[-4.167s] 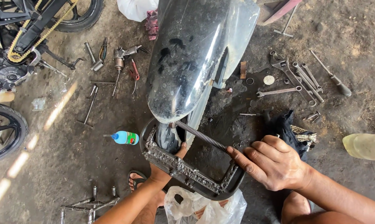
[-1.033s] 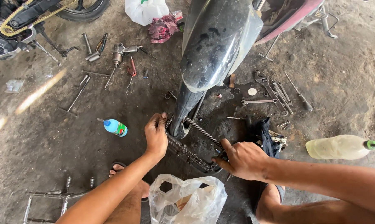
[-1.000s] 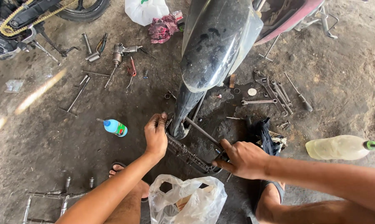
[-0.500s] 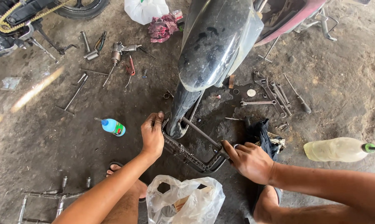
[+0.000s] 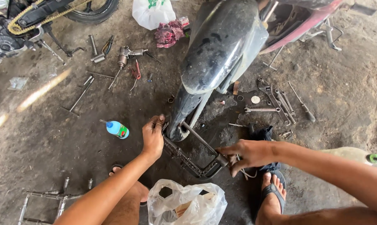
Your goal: Repairing a motorcycle by using a C-clamp on the front brake assembly and selecting tools from a bin.
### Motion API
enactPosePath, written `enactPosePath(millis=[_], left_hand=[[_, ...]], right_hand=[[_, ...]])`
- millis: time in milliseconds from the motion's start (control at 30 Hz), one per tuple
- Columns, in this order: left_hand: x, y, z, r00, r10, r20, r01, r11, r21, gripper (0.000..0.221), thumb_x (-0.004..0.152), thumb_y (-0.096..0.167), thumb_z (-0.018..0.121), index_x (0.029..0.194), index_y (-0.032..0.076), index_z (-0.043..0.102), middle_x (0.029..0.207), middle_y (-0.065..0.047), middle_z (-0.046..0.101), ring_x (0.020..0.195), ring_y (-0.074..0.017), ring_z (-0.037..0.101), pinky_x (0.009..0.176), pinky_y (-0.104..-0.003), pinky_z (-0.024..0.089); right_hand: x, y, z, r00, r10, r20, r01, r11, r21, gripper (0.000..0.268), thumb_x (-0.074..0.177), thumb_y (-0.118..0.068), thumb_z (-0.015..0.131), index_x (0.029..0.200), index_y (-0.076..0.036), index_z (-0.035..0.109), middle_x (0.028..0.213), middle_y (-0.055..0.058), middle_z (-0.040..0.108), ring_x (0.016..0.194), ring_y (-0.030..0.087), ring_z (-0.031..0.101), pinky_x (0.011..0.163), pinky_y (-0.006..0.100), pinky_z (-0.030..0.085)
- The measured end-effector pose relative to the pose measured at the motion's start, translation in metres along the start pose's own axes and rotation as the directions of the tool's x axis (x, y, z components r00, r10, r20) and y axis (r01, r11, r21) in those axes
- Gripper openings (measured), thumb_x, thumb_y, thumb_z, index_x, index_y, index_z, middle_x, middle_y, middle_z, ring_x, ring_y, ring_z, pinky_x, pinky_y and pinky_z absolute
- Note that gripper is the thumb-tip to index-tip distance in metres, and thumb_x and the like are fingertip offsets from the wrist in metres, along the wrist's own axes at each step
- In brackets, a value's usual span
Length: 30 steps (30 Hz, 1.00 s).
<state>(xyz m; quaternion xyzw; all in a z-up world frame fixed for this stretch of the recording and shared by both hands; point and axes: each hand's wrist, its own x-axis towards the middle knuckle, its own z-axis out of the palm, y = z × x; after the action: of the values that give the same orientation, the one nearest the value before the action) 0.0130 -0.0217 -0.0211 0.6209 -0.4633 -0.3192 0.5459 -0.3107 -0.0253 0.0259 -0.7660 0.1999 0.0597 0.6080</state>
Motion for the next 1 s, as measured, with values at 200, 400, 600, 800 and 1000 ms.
enactPosePath(millis=[200, 400, 600, 800, 1000], left_hand=[[-0.003, -0.015, -0.007, 0.993, 0.002, 0.121, -0.005, 1.0, 0.023, 0.031, 0.105, 0.024, 0.058, 0.085, 0.0, 0.062, 0.075, 0.001, 0.056, 0.071, -0.0102, 0.044, 0.067, -0.028, 0.04], [-0.001, -0.011, -0.007, 0.993, 0.014, 0.118, -0.013, 1.0, -0.014, 0.031, 0.106, 0.021, 0.057, 0.083, 0.0, 0.061, 0.076, 0.001, 0.055, 0.072, -0.0094, 0.043, 0.068, -0.027, 0.039], [-0.003, -0.015, -0.008, 0.995, 0.01, 0.102, -0.004, 0.998, -0.061, 0.031, 0.106, 0.021, 0.058, 0.084, 0.0, 0.063, 0.078, 0.001, 0.056, 0.074, -0.0087, 0.045, 0.07, -0.026, 0.04], [-0.006, -0.005, -0.017, 0.994, -0.013, 0.109, 0.018, 0.999, -0.042, 0.031, 0.107, 0.02, 0.057, 0.084, 0.0, 0.064, 0.078, 0.001, 0.057, 0.073, -0.0092, 0.045, 0.07, -0.027, 0.04], [0.01, -0.035, -0.023, 0.996, -0.026, 0.083, 0.004, 0.967, 0.254, 0.03, 0.109, 0.014, 0.054, 0.122, -0.007, 0.07, 0.116, -0.016, 0.074, 0.101, -0.0246, 0.069, 0.087, -0.035, 0.051]], right_hand=[[0.009, -0.049, 0.014, 0.981, 0.155, -0.116, -0.17, 0.403, -0.899, 0.056, 0.098, -0.031, 0.071, 0.129, 0.013, 0.057, 0.089, 0.019, 0.078, 0.052, 0.022, 0.074, 0.041, 0.027, 0.058], [0.003, 0.045, 0.015, 0.945, 0.326, 0.007, -0.248, 0.705, 0.664, 0.058, 0.092, -0.048, 0.055, 0.11, 0.005, 0.072, 0.1, 0.022, 0.081, 0.067, 0.025, 0.076, 0.039, 0.024, 0.039], [-0.003, 0.02, 0.044, 0.962, 0.27, 0.036, -0.118, 0.292, 0.949, 0.05, 0.094, -0.057, 0.053, 0.098, -0.009, 0.063, 0.082, 0.02, 0.066, 0.076, 0.032, 0.067, 0.07, 0.044, 0.045], [-0.013, 0.055, 0.049, 0.925, 0.007, 0.38, -0.367, 0.273, 0.889, 0.109, 0.081, -0.093, 0.017, 0.114, 0.001, 0.063, 0.103, 0.026, 0.071, 0.091, 0.04, 0.072, 0.075, 0.053, 0.061], [-0.005, 0.04, 0.089, 0.995, 0.035, 0.098, -0.103, 0.181, 0.978, 0.056, 0.111, -0.063, 0.047, 0.09, -0.011, 0.053, 0.085, 0.012, 0.064, 0.081, 0.03, 0.071, 0.068, 0.043, 0.058]])
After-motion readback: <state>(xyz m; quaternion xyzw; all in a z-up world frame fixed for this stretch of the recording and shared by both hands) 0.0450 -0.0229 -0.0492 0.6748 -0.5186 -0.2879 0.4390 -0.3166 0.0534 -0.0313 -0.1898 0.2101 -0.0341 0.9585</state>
